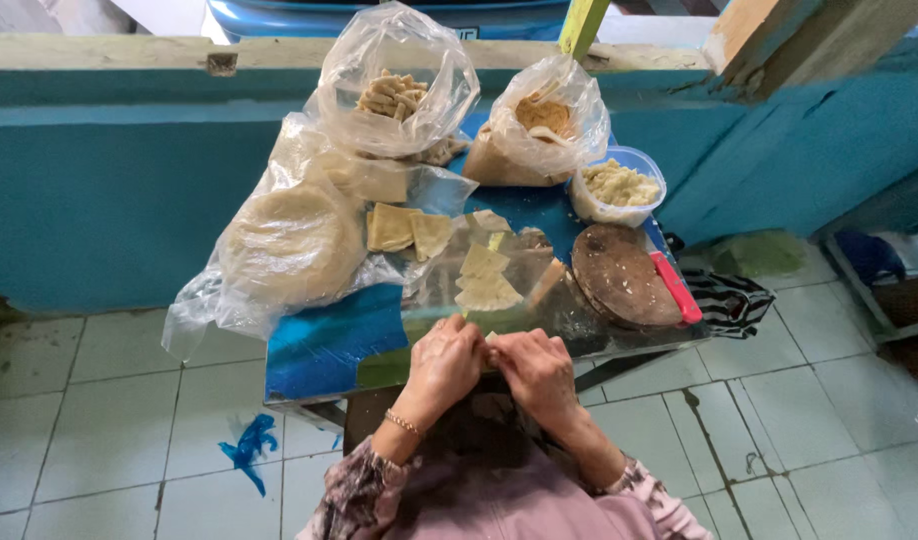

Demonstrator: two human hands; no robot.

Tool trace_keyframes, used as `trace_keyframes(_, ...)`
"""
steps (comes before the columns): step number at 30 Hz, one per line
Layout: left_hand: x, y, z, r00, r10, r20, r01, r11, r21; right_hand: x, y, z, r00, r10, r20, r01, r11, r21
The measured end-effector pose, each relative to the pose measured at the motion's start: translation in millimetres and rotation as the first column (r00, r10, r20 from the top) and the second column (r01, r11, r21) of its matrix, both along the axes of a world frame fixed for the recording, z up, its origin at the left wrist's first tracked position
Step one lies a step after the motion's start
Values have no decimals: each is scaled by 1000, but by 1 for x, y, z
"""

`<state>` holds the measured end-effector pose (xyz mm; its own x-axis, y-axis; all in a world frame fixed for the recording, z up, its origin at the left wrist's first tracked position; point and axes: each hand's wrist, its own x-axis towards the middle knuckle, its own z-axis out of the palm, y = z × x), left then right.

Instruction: The person sits at a small table by an open window and folds square dough wrappers around a filling by hand, pinching the edges closed. The finished folded pastries are placed into a plastic bag beside the dough stack, and the person repeats the folding cycle with new wrappers.

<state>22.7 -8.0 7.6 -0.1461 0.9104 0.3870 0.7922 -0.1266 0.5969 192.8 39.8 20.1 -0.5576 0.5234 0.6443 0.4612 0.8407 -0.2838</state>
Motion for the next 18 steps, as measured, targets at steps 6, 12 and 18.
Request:
trace_keyframes(6, -5, -3, 1, 993, -54, 108, 38, 988, 147, -1, 14, -15, 999, -35, -5, 34, 996, -86)
trace_keyframes(12, -2, -5, -8, 994, -97, 59, 85, 979, 186, 3, -8, -19, 985, -143, 94, 117, 964, 240)
trace_keyframes(18, -2, 3, -8, 962, 24, 272, -95, 964, 250, 0, -9, 0, 966, -86, 244, 29, 974, 226)
